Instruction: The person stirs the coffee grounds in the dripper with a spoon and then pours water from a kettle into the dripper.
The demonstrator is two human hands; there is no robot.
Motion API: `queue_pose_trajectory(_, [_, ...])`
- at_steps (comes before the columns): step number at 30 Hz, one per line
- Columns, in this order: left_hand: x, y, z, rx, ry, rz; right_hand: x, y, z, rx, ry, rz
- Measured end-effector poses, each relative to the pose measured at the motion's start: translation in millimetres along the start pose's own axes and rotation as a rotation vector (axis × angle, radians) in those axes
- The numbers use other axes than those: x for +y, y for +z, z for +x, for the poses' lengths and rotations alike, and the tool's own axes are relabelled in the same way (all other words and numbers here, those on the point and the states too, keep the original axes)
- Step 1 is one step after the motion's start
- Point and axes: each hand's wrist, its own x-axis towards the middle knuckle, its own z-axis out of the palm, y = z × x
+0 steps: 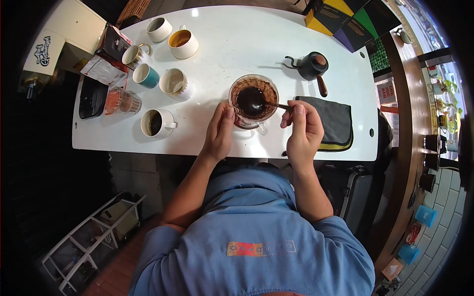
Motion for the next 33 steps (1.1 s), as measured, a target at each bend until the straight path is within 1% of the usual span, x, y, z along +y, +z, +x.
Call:
queue_pose_trajectory(3, [0, 1, 0, 0.006, 0.005, 0.012, -5, -4, -3, 0.012, -0.165, -0.059])
queue_pose_trajectory(4, [1, 1, 0, 0.009, 0.001, 0.012, -7, -7, -3, 0.01, -0.161, -0.059])
queue_pose_trajectory(6, [2, 2, 0, 0.017, 0.007, 0.008, -11, -12, -3, -0.097, -0.362, -0.218])
queue_pose_trajectory(7, [1, 3, 0, 0.017, 0.006, 0.008, -16, -10, -3, -0.116, -0.424, -0.263])
queue_pose_trajectory(8, [-2, 3, 1, 0.021, 0.011, 0.006, -17, -11, -3, -0.116, -0.428, -0.263])
queue_pose_trajectory(10, [-4, 2, 2, 0.027, 0.017, 0.002, -19, -12, -4, -0.252, -0.479, -0.337])
queue_pose_trajectory(11, [-5, 2, 1, 0.03, 0.014, 0.016, -20, -12, -5, -0.272, -0.456, -0.382])
queue_pose_trajectory(12, [-5, 1, 1, 0.033, 0.012, 0.03, -20, -12, -5, -0.274, -0.459, -0.382])
queue_pose_trajectory(14, [-6, 0, 1, 0.028, 0.028, 0.027, -19, -9, -3, -0.34, -0.485, -0.488])
queue_pose_trajectory(16, [-6, 0, 2, 0.021, 0.045, 0.022, -19, -6, -2, -0.337, -0.476, -0.5])
queue_pose_trajectory(19, [-5, 2, 1, 0.032, 0.049, 0.007, -19, -5, -1, -0.316, -0.462, -0.563])
queue_pose_trajectory(24, [-11, 0, 2, 0.022, 0.027, -0.03, -22, -3, 6, -0.218, -0.552, -0.496])
queue_pose_trajectory(26, [-8, 0, 2, 0.02, 0.025, -0.018, -19, -2, 9, -0.212, -0.549, -0.512])
queue_pose_trajectory(28, [-7, -1, 2, 0.016, 0.022, -0.004, -14, -3, 9, -0.198, -0.502, -0.604])
queue_pose_trajectory(32, [-5, -1, 2, 0.011, 0.041, 0.017, -6, 3, 2, -0.133, -0.476, -0.591])
queue_pose_trajectory(33, [-5, -1, 2, 0.008, 0.046, 0.019, -1, 4, 1, -0.07, -0.367, -0.484])
